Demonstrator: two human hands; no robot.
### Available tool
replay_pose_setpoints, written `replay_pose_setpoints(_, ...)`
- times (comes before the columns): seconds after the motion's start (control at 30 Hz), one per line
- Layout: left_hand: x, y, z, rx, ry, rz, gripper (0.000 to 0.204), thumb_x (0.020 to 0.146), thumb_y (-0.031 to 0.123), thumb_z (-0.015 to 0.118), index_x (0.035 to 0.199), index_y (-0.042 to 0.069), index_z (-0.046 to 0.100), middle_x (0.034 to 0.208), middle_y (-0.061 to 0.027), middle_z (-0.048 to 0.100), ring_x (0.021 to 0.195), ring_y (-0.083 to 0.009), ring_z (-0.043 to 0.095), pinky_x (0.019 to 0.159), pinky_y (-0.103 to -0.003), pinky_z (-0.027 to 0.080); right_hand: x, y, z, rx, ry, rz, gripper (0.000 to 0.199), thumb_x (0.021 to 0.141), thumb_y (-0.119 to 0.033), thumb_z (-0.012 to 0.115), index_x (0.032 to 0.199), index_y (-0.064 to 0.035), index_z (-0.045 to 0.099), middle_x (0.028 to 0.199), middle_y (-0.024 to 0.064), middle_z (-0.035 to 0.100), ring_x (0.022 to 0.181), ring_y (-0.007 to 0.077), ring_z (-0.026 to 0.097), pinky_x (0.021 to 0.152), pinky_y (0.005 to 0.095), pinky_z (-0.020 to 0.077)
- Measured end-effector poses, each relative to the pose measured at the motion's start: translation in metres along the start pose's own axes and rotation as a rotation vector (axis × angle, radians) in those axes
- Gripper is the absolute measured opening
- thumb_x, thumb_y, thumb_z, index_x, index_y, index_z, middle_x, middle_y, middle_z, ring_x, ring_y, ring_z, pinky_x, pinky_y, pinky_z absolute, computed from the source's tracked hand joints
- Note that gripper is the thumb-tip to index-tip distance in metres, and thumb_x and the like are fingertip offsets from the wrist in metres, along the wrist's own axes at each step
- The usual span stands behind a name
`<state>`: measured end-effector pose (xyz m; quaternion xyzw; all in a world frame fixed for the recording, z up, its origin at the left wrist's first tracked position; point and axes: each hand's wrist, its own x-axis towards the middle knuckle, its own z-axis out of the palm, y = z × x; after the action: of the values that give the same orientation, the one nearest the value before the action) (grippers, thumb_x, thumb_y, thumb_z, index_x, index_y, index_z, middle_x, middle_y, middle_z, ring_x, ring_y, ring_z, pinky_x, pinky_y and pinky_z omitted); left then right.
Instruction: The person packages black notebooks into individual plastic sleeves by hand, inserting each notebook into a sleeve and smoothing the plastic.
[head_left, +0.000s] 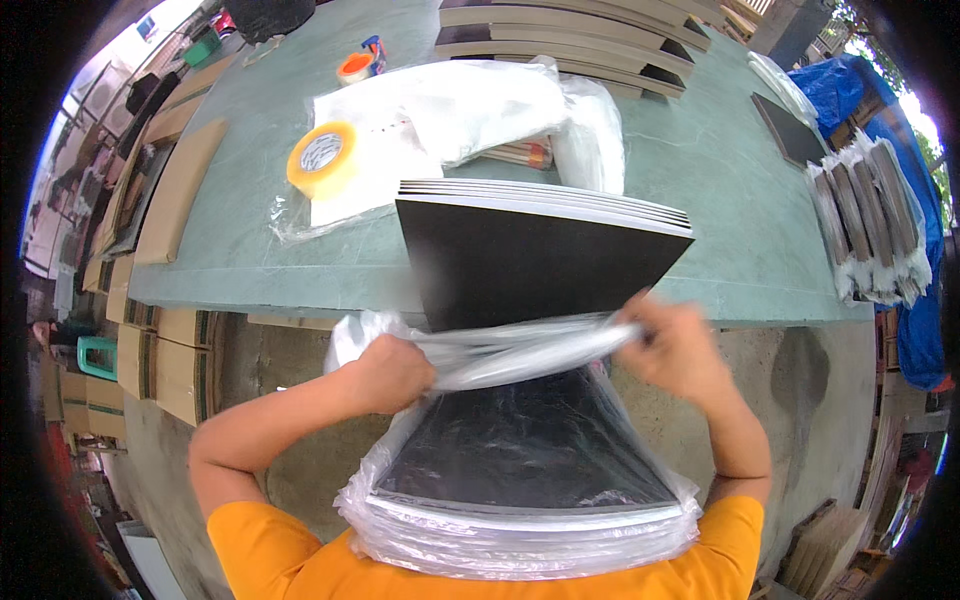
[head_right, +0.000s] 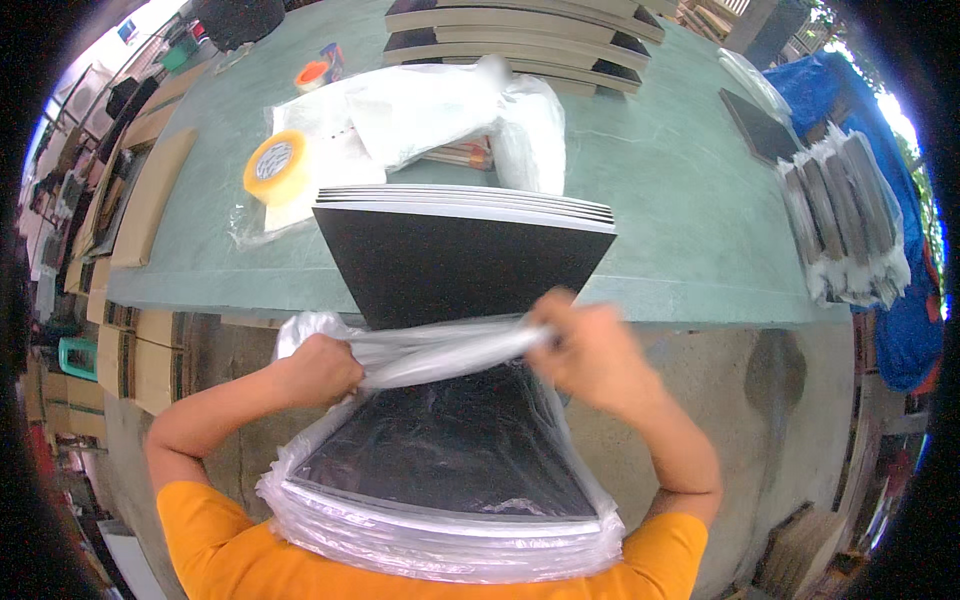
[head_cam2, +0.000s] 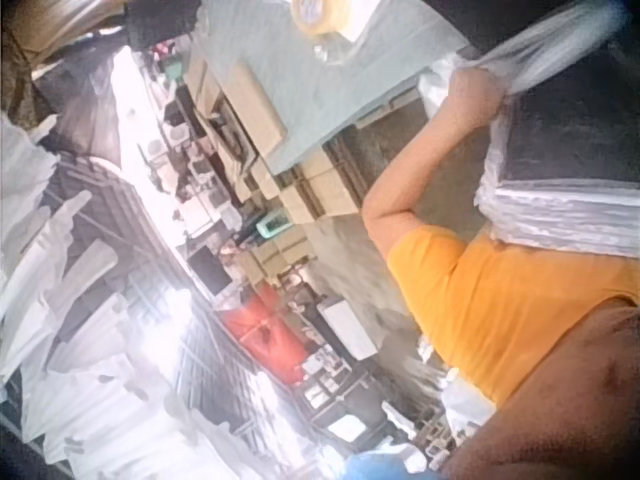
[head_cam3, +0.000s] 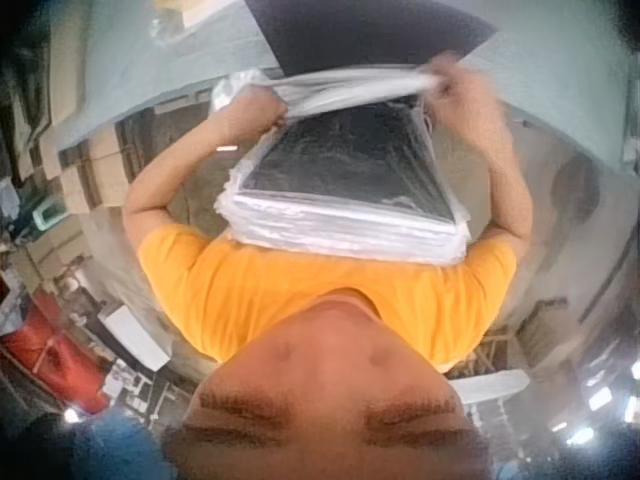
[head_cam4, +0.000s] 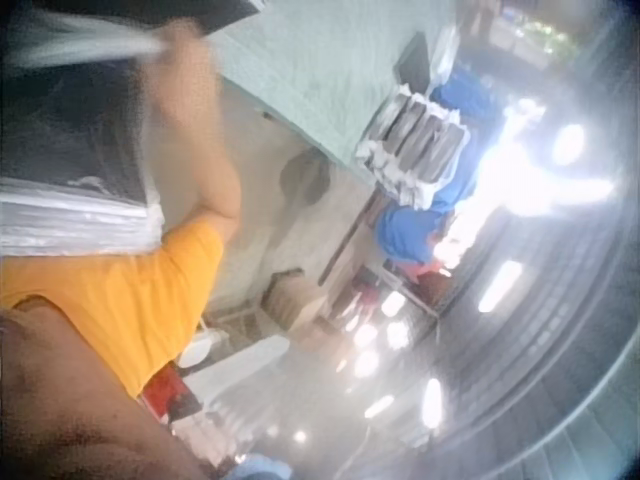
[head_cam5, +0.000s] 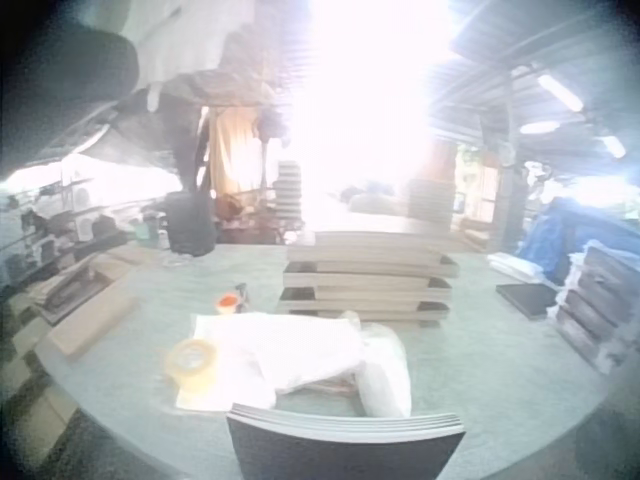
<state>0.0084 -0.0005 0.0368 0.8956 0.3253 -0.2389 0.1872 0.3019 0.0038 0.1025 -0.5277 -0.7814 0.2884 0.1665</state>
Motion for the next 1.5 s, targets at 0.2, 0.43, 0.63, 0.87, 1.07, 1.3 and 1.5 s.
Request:
replay_pose_setpoints(0.2, -0.043, -0.039, -0.056, -0.754, 1.273, -0.666, 0.018, 0.065, 0.009, 0.066, 0.079, 0.001, 0.061, 0.073, -0.0109, 0.058, 0.063, -0.0254, 0.053, 0.059, -0.034, 0.045, -0.009, 0.017, 0.025, -0.068, 0.416, -0.259, 0.031, 0.053, 0.002, 0.054, 0.084, -0.0044, 0.057, 0.078, 0.0087, 0.058, 0.069, 0.0236, 0.058, 0.061, 0.0320, 0.0466)
replay_pose_setpoints(0.43, -0.012, -0.032, -0.060, 0.171, 1.312, -0.396, 0.060, 0.057, -0.005, 0.057, 0.110, 0.022, 0.056, 0.105, -0.0048, 0.049, 0.078, -0.0197, 0.050, 0.058, -0.028, 0.045, 0.001, 0.030, 0.003, -0.532, 0.809, -0.116, 0.061, 0.051, 0.012, 0.050, 0.109, -0.0086, 0.056, 0.101, 0.0114, 0.052, 0.090, 0.0263, 0.052, 0.076, 0.0329, 0.0423)
replay_pose_setpoints(0.63, -0.025, -0.037, -0.054, -0.114, 1.296, -0.061, 0.056, 0.051, -0.005, 0.059, 0.104, 0.011, 0.058, 0.088, -0.0062, 0.056, 0.072, -0.0190, 0.054, 0.054, -0.023, 0.046, -0.034, 0.054, -0.014, 0.305, 0.639, -0.142, 0.041, 0.055, 0.010, 0.057, 0.093, -0.0036, 0.063, 0.080, 0.0065, 0.056, 0.074, 0.0149, 0.054, 0.061, 0.0228, 0.0422)
replay_pose_setpoints(0.87, -0.008, -0.075, 0.050, -1.947, 0.315, 0.015, 0.038, 0.057, 0.009, 0.067, 0.091, -0.004, 0.055, 0.081, -0.0096, 0.058, 0.062, -0.0136, 0.055, 0.059, -0.028, 0.046, -0.034, 0.136, 0.052, 1.291, -0.153, 0.110, 0.028, 0.061, -0.015, 0.068, 0.079, 0.0022, 0.057, 0.077, 0.0093, 0.058, 0.065, 0.0126, 0.055, 0.057, 0.0222, 0.0431)
replay_pose_setpoints(1.07, 0.082, -0.067, 0.170, -1.347, 0.403, -0.362, 0.036, 0.066, 0.028, 0.067, 0.089, 0.001, 0.059, 0.080, -0.0113, 0.059, 0.075, -0.0211, 0.056, 0.069, -0.033, 0.044, -0.050, 0.265, 0.218, 0.934, 0.074, 0.720, 0.023, 0.069, -0.010, 0.052, 0.089, 0.0011, 0.054, 0.082, 0.0118, 0.056, 0.072, 0.0169, 0.054, 0.063, 0.0264, 0.0424)
replay_pose_setpoints(1.3, 0.032, -0.084, 0.126, -0.965, 0.398, -0.368, 0.032, 0.070, 0.027, 0.062, 0.085, -0.001, 0.060, 0.076, -0.0110, 0.060, 0.071, -0.0221, 0.057, 0.066, -0.033, 0.045, -0.020, 0.140, 0.087, 0.355, -0.185, 0.675, 0.028, 0.079, -0.020, 0.049, 0.093, 0.0023, 0.058, 0.090, 0.0188, 0.059, 0.085, 0.0262, 0.058, 0.071, 0.0324, 0.0440)
replay_pose_setpoints(1.5, -0.044, -0.002, -0.055, -0.970, 0.288, 0.591, 0.020, 0.073, 0.009, 0.059, 0.093, 0.008, 0.059, 0.082, -0.0087, 0.059, 0.067, -0.0225, 0.056, 0.061, -0.029, 0.045, -0.022, 0.062, 0.034, 1.050, -0.911, -0.776, 0.050, 0.084, -0.041, 0.044, 0.111, 0.0012, 0.051, 0.117, 0.0202, 0.046, 0.111, 0.0337, 0.042, 0.094, 0.0422, 0.0288)
